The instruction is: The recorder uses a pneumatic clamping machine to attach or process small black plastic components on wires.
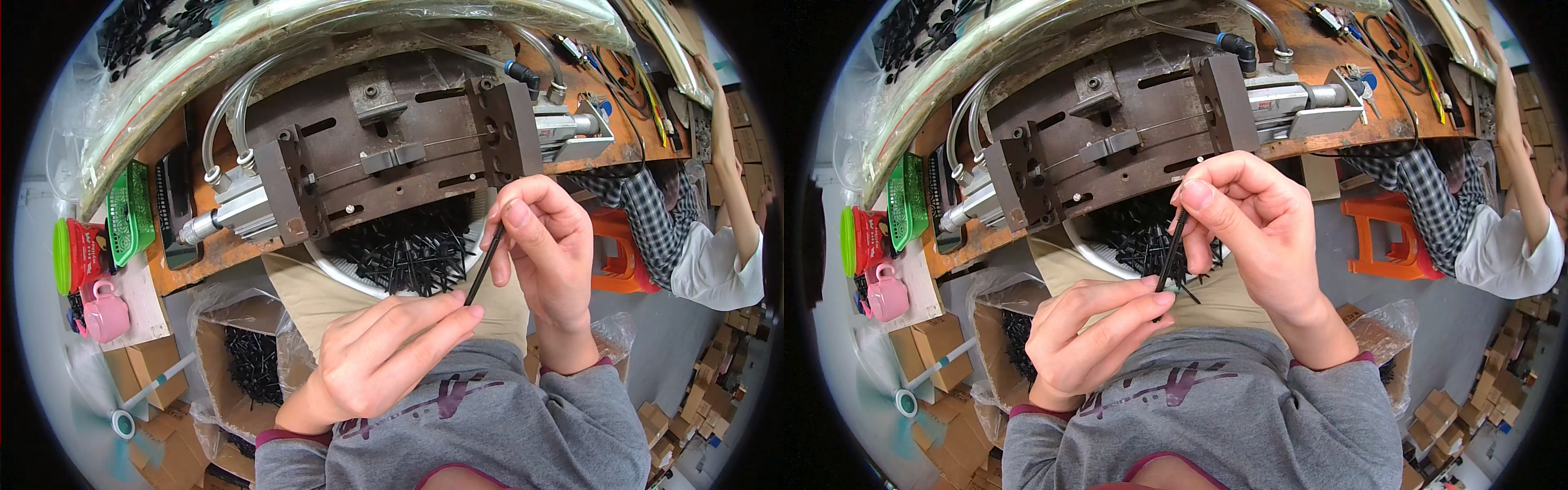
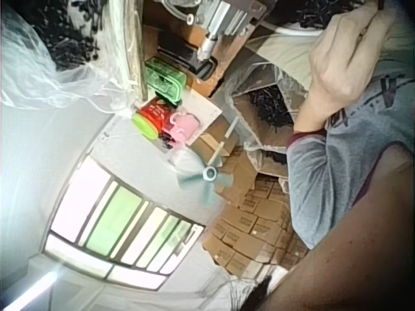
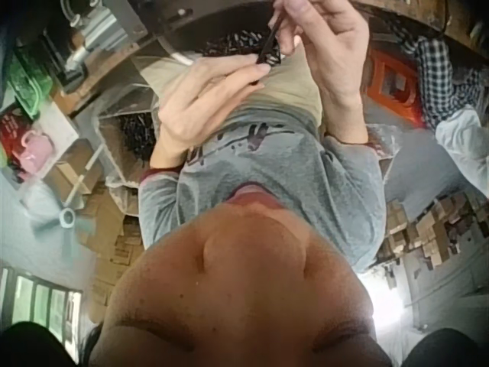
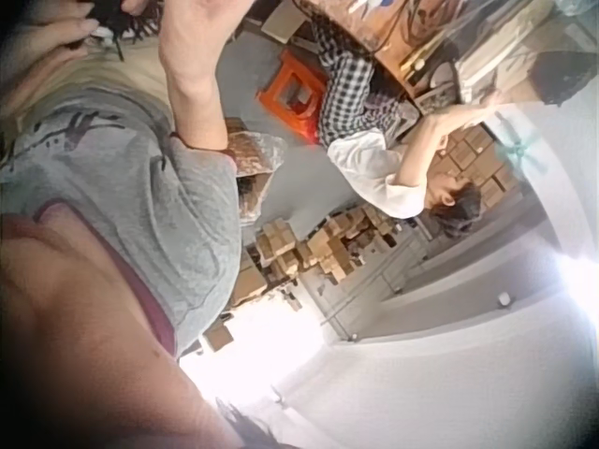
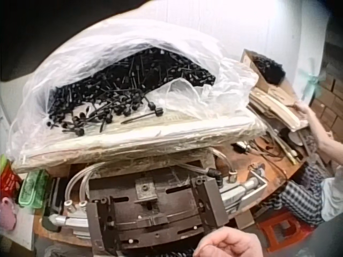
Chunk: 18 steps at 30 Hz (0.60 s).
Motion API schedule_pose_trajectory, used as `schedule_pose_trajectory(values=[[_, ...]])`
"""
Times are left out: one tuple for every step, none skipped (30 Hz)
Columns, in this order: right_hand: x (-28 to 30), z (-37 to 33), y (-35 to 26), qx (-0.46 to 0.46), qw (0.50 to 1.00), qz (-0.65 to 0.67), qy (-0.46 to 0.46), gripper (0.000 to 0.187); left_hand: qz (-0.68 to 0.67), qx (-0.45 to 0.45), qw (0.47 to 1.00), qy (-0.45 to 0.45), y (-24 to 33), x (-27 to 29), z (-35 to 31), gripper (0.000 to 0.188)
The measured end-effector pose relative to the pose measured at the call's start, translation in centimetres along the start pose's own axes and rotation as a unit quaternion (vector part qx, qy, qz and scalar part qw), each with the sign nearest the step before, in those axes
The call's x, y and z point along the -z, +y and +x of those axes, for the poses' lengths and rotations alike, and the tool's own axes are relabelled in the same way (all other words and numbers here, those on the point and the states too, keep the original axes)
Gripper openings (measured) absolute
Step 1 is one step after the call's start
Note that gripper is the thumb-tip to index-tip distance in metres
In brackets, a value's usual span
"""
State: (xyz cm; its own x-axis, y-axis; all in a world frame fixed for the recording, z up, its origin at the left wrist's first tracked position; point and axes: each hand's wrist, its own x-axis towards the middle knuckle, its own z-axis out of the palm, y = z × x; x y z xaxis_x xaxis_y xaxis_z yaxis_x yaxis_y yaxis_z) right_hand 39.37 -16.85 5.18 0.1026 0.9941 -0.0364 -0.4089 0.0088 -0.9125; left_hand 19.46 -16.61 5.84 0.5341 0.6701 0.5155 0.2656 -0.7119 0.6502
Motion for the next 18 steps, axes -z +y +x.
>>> schedule_pose_trajectory(values=[[0.0,0.0,0.1,0.01,1.0,-0.009,0.01,0.015,-0.027,-0.012,0.999,-0.016,0.0,0.3,-0.3,0.037],[0.4,0.4,0.2,0.046,0.998,0.003,0.033,0.016,-0.054,-0.023,0.998,-0.033,0.1,0.6,-0.7,0.036],[0.9,0.9,0.1,0.082,0.995,0.016,0.055,0.017,-0.081,-0.035,0.995,-0.049,0.2,0.8,-0.9,0.036],[1.1,0.7,0.0,0.096,0.994,0.001,0.049,0.02,-0.072,-0.031,0.996,-0.038,0.1,0.6,-0.9,0.036],[0.8,0.4,0.0,0.069,0.997,0.0,0.031,0.02,-0.056,-0.025,0.998,-0.023,0.0,0.5,-0.7,0.036],[0.2,-0.1,0.0,0.042,0.999,0.0,0.012,0.021,-0.039,-0.018,0.999,-0.008,-0.1,0.4,-0.2,0.036],[-0.1,-0.3,0.0,0.016,1.0,0.001,-0.008,0.021,-0.02,-0.013,1.0,0.006,-0.2,0.4,0.1,0.036],[0.1,-0.3,0.2,0.014,1.0,0.011,-0.017,0.022,-0.041,-0.034,0.999,-0.01,-0.4,0.3,0.1,0.035],[0.0,-0.4,0.3,0.016,0.999,0.022,-0.02,0.022,-0.044,-0.052,0.998,-0.012,-0.7,0.1,0.1,0.033],[-0.1,-0.3,0.4,0.017,0.999,0.032,-0.025,0.022,-0.047,-0.07,0.996,-0.013,-0.9,-0.1,0.0,0.032],[-0.1,-0.3,0.5,0.018,0.998,0.043,-0.029,0.021,-0.049,-0.088,0.995,-0.014,-1.1,-0.2,0.0,0.031],[-0.2,-0.3,0.5,0.015,0.998,0.047,-0.032,0.021,-0.05,-0.087,0.995,-0.013,-1.1,-0.2,-0.1,0.031],[-0.3,-0.2,0.5,0.012,0.998,0.052,-0.033,0.021,-0.052,-0.086,0.995,-0.013,-1.2,-0.2,-0.3,0.03],[-0.3,-0.2,0.6,0.01,0.998,0.056,-0.034,0.021,-0.053,-0.086,0.995,-0.013,-1.1,-0.2,-0.4,0.03],[-0.4,-0.2,0.6,0.007,0.998,0.059,-0.032,0.021,-0.048,-0.077,0.996,-0.013,-1.0,-0.2,-0.4,0.031],[-0.5,-0.3,0.7,0.002,0.998,0.062,-0.029,0.021,-0.043,-0.065,0.997,-0.012,-0.7,-0.2,-0.6,0.031],[-0.5,-0.4,0.8,-0.004,0.998,0.065,-0.026,0.021,-0.038,-0.053,0.998,-0.012,-0.5,-0.2,-0.7,0.033],[-0.5,-0.6,0.7,-0.012,0.997,0.064,-0.029,0.021,-0.039,-0.055,0.998,-0.01,-0.4,-0.2,-0.8,0.032]])
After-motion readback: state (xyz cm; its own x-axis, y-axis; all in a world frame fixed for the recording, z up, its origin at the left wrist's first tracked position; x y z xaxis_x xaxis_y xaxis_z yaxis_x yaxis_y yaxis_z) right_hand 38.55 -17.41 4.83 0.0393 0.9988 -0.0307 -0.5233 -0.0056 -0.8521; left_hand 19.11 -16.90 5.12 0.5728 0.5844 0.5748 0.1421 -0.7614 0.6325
